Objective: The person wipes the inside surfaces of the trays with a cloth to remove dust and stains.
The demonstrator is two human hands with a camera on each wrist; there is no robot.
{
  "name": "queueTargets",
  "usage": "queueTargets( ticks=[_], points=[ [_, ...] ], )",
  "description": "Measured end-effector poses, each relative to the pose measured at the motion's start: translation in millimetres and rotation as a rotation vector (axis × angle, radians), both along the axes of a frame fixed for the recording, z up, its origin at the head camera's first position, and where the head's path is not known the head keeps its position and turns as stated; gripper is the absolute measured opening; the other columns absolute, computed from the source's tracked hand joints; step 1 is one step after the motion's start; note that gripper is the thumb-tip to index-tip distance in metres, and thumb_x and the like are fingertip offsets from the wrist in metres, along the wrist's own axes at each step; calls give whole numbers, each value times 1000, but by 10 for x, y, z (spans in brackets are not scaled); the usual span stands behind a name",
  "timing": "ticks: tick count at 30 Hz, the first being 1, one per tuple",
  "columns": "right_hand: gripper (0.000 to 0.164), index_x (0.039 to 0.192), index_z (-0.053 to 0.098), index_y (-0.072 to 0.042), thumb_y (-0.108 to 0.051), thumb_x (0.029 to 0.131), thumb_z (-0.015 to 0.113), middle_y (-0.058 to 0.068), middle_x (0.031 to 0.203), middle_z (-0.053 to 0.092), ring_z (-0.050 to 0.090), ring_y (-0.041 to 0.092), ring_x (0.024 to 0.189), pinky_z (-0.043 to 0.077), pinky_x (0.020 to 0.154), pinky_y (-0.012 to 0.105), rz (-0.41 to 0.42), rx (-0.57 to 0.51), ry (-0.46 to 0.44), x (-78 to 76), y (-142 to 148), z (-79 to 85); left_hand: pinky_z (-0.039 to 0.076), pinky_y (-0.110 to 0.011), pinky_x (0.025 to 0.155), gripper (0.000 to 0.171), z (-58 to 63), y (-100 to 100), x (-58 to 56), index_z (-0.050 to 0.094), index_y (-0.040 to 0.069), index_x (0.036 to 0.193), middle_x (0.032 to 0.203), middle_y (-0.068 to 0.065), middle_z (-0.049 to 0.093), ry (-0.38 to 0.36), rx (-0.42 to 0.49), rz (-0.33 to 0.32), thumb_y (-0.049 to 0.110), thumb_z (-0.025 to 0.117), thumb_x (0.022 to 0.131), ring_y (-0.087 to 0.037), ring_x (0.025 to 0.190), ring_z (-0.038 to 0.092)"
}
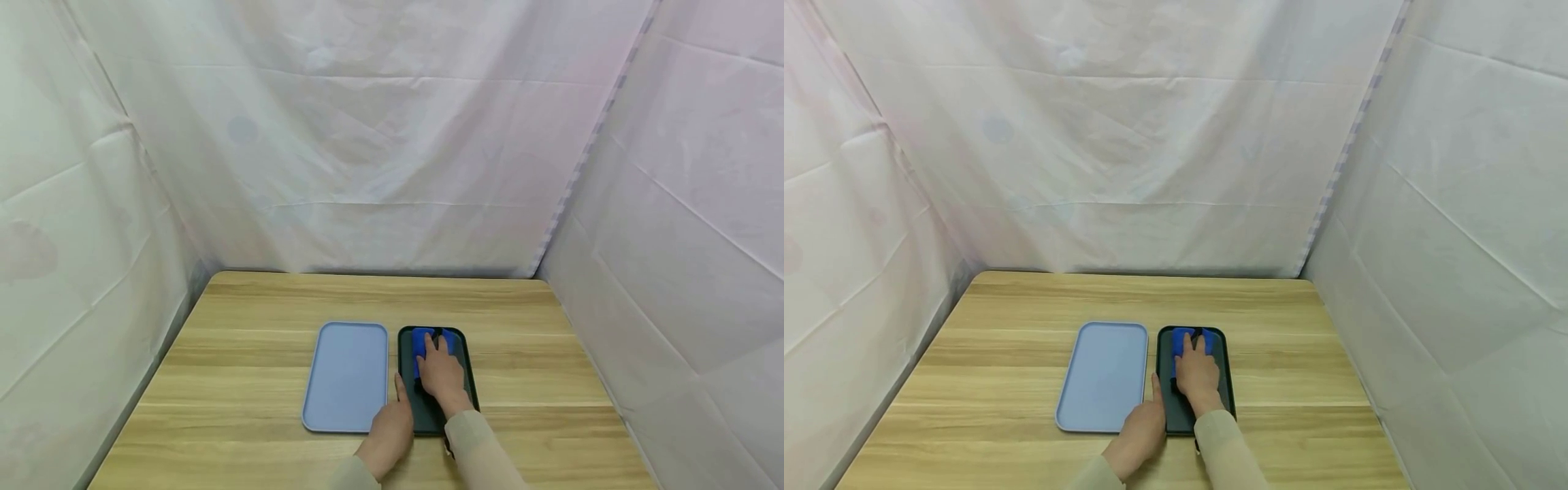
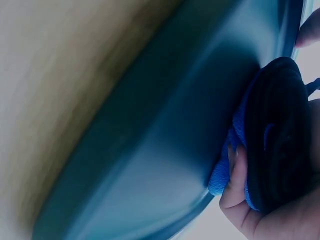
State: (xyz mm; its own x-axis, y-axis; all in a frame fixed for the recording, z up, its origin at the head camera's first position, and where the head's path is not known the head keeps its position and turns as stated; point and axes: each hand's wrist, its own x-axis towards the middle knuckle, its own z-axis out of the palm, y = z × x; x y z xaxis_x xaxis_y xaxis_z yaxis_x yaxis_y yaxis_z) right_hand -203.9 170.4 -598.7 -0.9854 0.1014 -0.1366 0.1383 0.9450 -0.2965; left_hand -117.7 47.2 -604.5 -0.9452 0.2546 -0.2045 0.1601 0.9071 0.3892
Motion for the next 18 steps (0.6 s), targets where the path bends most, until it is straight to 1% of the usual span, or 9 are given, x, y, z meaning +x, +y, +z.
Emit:
queueTargets(
  ticks=[6,10,14,18],
  points=[
    [64,162,38,-19,-38,105,59,23,164,35,68,44,92,57,72,56,17,10,0,7,-88,-7,46,-27,43,82,12,0,7,20,-10,160,48,-2,50,13,-22,-11,10,69,97,-12,40,49],
    [64,162,39,-18,-39,105,59,23,164,36,69,42,89,58,73,56,14,-2,5,6,-131,-5,49,-29,46,82,25,-2,7,18,-9,161,50,-3,52,-9,-31,-11,10,67,98,-13,41,51],
    [64,162,38,-19,-38,105,59,23,164,36,69,42,89,58,73,55,15,-6,3,18,-158,0,51,-30,48,82,46,1,10,17,-9,161,52,-4,55,-35,-23,-5,11,67,99,-13,44,53],
    [65,162,37,-19,-39,104,60,23,164,35,69,41,88,58,72,55,20,-3,2,50,-171,11,50,-29,48,80,59,11,15,20,-10,160,54,-5,56,-18,-26,-9,11,67,99,-13,45,54]
  ],
)
